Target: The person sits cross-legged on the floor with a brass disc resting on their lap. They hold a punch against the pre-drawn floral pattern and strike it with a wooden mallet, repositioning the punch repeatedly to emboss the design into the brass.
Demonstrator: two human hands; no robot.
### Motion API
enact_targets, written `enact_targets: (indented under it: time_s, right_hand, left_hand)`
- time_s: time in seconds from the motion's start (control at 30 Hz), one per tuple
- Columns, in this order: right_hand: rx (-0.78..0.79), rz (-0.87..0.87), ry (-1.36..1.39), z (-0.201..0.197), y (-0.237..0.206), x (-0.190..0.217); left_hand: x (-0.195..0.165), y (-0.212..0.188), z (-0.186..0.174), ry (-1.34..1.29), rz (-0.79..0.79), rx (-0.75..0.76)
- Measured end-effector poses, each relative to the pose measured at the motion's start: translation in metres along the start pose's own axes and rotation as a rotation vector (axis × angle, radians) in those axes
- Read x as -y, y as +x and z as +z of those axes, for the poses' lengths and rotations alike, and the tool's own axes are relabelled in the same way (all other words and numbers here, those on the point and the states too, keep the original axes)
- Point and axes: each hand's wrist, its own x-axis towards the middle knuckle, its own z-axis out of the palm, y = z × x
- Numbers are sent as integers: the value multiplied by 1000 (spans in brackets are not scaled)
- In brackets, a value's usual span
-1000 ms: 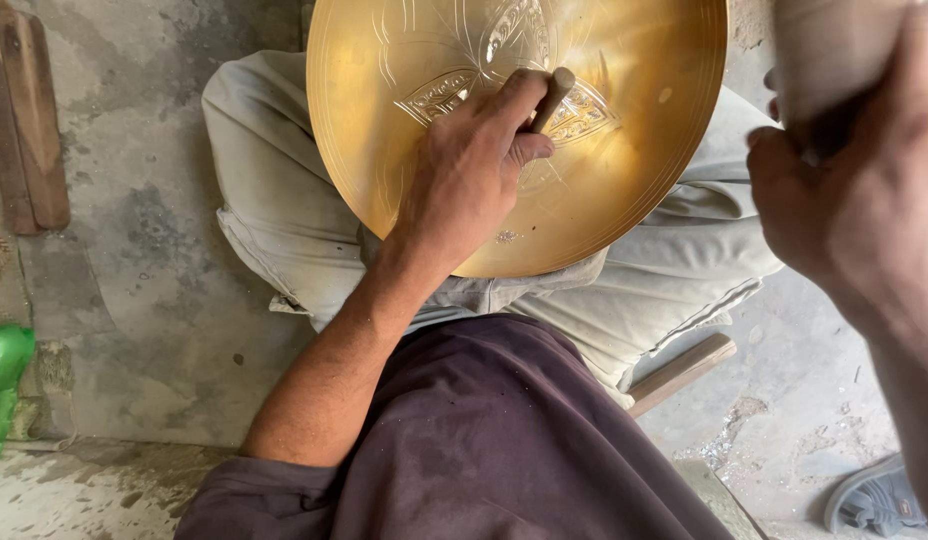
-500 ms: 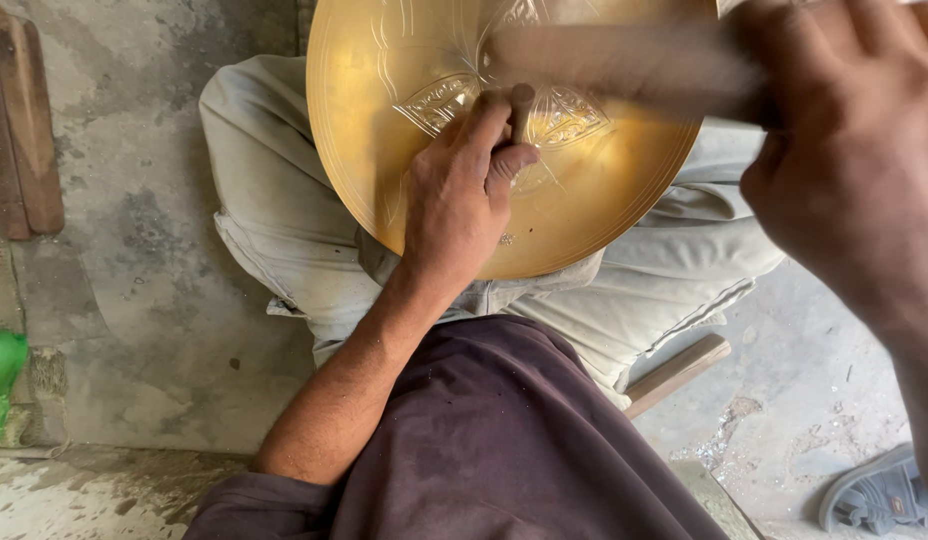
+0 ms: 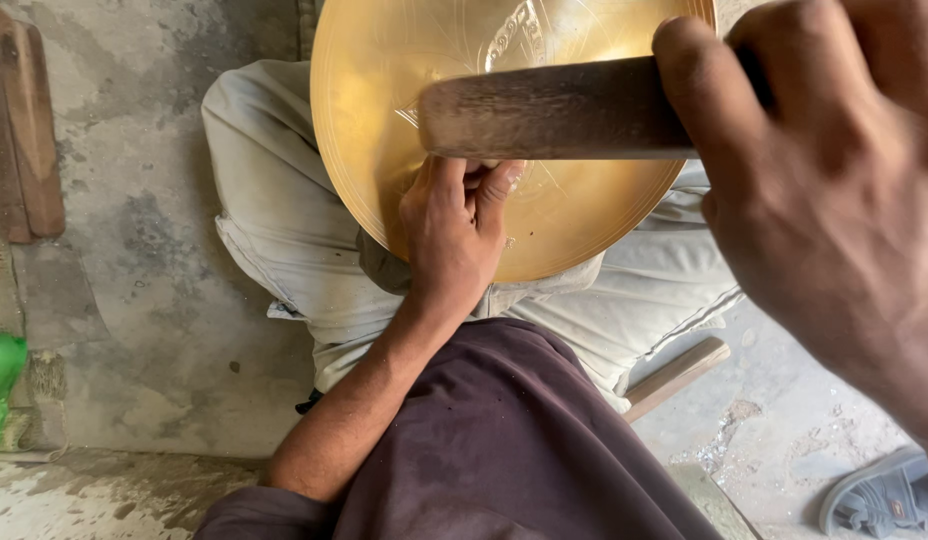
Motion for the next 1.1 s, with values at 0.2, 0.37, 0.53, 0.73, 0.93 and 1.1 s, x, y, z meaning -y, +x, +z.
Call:
enact_targets:
  time_s: [0.2,0.37,0.53,0.73,0.93,1.1]
  right_hand:
    - [75,-193,-245,-15,15,5]
    - [-26,-230,-252,-10,19,6]
    - [-128,-228,-243,3,16,3]
    - [-209,-200,-232,3,20,5]
    - [-42,-102,-273,4,0,-9]
    - [49,156,84,31,-39,-21]
  left_hand:
    - [11,-19,9,-75,-141,-57]
    - [18,-26,10,131,-227,20]
    - [19,-27,10,-21,-109,-70]
    - [24,-24,9,323,-121,79]
    - [17,-1,-2,120,93,44]
    - [6,24,-11,-7,143,245]
